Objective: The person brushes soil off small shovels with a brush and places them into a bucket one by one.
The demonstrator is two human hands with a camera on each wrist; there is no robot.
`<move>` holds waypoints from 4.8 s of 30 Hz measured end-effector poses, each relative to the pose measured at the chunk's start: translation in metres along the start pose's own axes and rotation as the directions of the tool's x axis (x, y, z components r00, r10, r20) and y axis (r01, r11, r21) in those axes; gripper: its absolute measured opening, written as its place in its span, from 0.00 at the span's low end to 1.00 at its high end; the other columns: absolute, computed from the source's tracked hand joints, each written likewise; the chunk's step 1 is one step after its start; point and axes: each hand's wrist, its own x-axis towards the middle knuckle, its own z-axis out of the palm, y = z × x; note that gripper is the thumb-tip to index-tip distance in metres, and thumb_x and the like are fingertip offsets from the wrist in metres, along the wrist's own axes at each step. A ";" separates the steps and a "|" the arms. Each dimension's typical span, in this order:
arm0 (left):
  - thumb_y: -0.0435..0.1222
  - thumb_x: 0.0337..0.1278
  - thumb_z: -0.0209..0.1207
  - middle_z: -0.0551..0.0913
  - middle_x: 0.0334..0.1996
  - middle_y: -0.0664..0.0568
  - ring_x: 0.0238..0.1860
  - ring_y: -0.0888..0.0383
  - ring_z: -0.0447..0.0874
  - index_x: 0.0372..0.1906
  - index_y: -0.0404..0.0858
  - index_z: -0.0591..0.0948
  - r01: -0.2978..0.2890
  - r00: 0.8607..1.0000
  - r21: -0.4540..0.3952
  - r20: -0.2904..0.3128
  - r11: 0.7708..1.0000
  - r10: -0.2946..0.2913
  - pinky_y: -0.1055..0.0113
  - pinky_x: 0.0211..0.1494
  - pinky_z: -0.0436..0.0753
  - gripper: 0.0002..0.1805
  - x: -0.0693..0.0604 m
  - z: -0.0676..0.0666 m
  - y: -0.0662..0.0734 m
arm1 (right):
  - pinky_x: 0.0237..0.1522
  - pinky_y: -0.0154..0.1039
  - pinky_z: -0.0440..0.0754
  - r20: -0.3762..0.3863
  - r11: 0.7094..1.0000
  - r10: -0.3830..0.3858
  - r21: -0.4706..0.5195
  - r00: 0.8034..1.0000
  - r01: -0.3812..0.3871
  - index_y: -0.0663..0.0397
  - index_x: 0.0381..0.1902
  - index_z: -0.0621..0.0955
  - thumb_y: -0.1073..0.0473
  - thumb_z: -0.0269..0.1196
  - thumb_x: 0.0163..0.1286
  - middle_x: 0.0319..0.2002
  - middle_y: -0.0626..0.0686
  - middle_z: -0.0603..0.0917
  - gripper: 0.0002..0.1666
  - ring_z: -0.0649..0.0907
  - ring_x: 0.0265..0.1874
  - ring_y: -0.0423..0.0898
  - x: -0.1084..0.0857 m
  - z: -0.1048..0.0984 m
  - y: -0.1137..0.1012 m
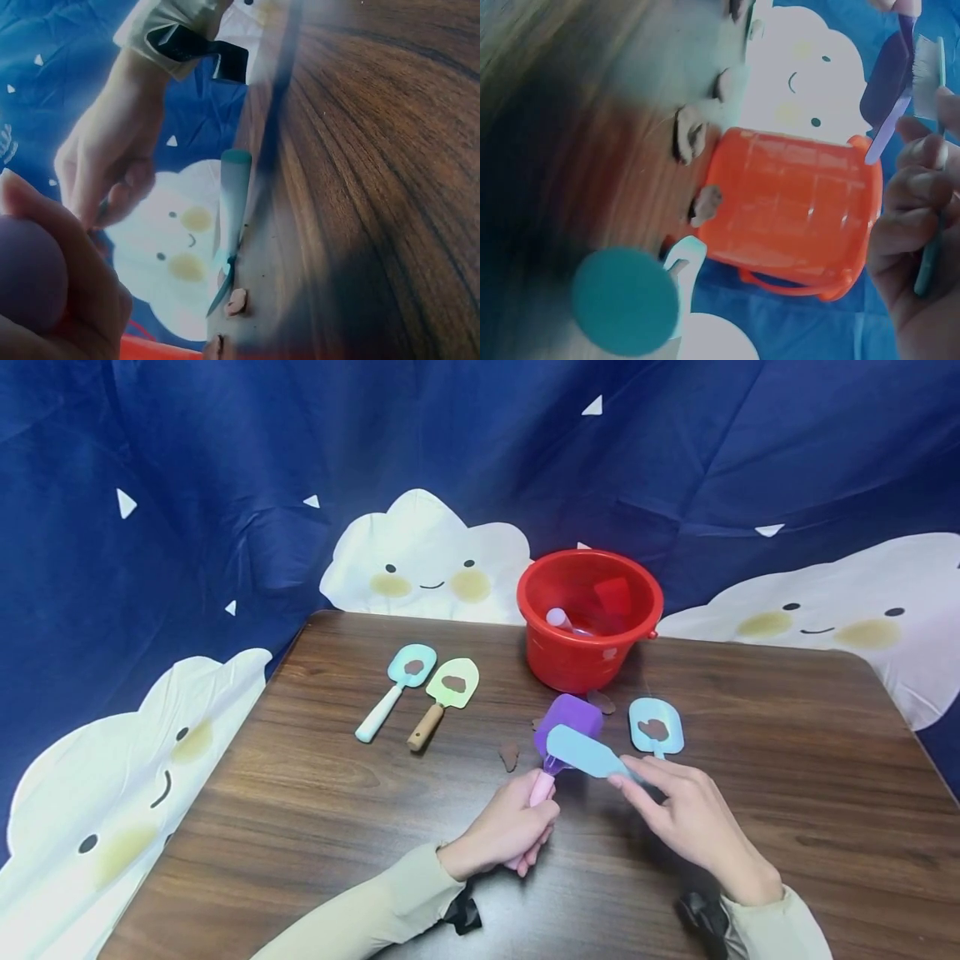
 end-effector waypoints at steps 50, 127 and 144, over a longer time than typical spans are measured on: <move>0.32 0.56 0.48 0.71 0.10 0.54 0.03 0.62 0.68 0.30 0.41 0.68 -0.073 0.997 0.251 -0.005 0.965 0.077 0.58 0.05 0.75 0.02 -0.001 -0.003 -0.003 | 0.31 0.45 0.78 -0.109 0.978 0.188 -0.074 0.976 -0.197 0.62 0.47 0.85 0.57 0.71 0.56 0.36 0.63 0.88 0.22 0.86 0.28 0.55 0.014 -0.018 0.003; 0.33 0.57 0.52 0.70 0.12 0.55 0.03 0.63 0.68 0.34 0.42 0.72 -0.174 0.981 0.356 -0.017 0.918 0.192 0.61 0.05 0.74 0.01 0.002 -0.017 0.029 | 0.39 0.47 0.76 -0.137 0.955 0.283 -0.053 0.949 -0.293 0.64 0.45 0.85 0.55 0.67 0.61 0.39 0.65 0.87 0.20 0.86 0.36 0.63 -0.008 -0.027 0.032; 0.32 0.51 0.49 0.79 0.33 0.53 0.35 0.59 0.78 0.64 0.43 0.70 -0.392 0.879 0.499 -0.043 0.773 0.474 0.68 0.40 0.79 0.30 0.020 -0.042 0.061 | 0.32 0.34 0.74 -0.151 0.956 0.261 -0.094 0.953 -0.277 0.65 0.43 0.85 0.55 0.68 0.59 0.35 0.66 0.87 0.19 0.78 0.20 0.47 -0.015 -0.033 0.036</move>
